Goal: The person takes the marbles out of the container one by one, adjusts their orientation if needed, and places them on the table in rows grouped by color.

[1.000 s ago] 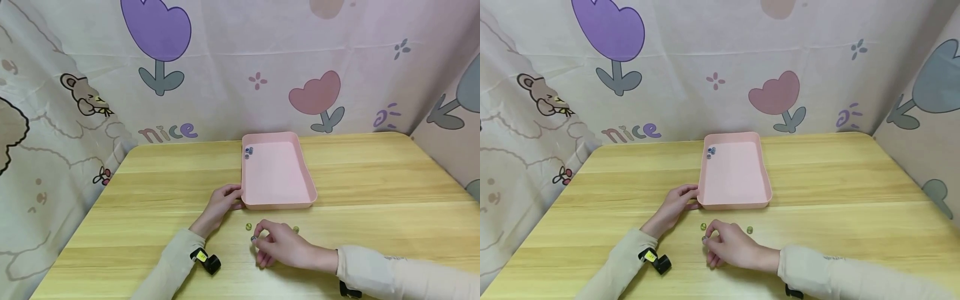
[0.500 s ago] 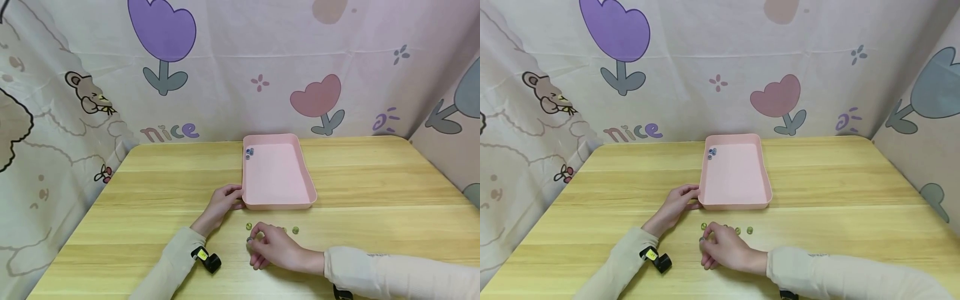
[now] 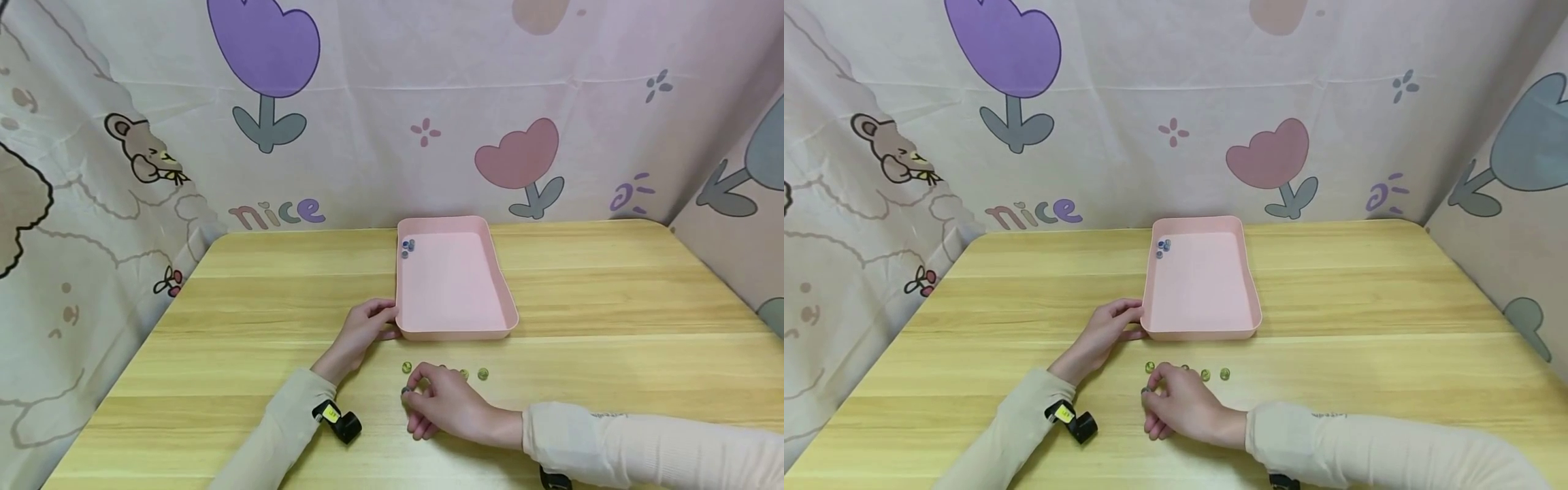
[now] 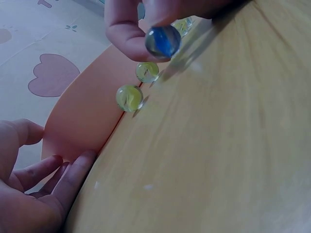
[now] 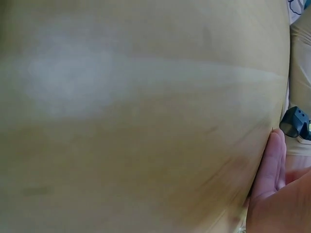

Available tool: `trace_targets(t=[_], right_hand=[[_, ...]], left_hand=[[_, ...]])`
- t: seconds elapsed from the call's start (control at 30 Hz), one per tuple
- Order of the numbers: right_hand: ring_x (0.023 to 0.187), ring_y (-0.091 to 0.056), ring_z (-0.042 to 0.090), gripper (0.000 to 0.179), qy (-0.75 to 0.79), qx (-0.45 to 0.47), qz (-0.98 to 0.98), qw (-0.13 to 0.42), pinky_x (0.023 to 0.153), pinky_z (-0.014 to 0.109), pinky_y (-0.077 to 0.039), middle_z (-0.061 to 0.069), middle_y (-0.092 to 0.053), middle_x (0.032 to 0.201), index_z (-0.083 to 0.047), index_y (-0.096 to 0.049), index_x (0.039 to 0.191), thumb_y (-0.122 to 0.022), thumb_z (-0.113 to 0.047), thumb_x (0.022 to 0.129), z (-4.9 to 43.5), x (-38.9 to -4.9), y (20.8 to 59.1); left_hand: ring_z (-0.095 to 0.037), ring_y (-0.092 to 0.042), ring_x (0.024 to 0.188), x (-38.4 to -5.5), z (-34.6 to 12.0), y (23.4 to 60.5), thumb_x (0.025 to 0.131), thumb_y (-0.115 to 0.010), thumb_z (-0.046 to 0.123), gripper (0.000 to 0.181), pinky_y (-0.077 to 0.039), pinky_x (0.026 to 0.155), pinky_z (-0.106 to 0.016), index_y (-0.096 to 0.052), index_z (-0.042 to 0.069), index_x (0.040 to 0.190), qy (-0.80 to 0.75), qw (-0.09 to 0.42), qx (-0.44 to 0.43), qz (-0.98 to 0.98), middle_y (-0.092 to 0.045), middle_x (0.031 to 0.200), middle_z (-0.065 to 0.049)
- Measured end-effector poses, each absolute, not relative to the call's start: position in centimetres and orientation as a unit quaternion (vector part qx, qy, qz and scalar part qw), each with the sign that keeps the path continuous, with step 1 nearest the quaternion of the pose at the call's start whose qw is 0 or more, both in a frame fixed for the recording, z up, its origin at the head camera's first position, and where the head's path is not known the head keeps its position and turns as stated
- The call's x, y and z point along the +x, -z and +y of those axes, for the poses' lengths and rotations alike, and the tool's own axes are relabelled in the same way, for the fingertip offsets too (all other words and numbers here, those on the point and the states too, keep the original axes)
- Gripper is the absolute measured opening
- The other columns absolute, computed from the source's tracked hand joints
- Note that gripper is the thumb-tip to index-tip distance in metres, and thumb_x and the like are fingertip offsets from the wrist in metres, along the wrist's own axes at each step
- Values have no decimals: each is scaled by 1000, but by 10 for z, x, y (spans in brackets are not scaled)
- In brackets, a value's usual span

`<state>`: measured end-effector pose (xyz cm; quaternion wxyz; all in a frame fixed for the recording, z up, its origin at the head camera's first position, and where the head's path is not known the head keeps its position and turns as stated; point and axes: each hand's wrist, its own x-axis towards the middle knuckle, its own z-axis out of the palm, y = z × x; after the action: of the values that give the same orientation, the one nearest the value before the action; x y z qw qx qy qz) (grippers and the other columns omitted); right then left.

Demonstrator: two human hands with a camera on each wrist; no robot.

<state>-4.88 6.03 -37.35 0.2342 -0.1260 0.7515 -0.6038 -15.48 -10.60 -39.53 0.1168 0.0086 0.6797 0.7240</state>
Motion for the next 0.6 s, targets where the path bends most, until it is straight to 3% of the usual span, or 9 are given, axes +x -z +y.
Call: trace_targets(t=[0.6], right_hand=[[49, -63, 19, 8, 588, -128, 763, 238, 47, 33, -59, 10, -64, 59, 1, -54, 96, -58, -4, 92, 58, -51, 373]], left_hand=[[-16, -62, 86, -155, -106, 396, 96, -58, 6, 27, -59, 78, -33, -58, -13, 115, -723, 115, 10, 681, -60, 101, -16]])
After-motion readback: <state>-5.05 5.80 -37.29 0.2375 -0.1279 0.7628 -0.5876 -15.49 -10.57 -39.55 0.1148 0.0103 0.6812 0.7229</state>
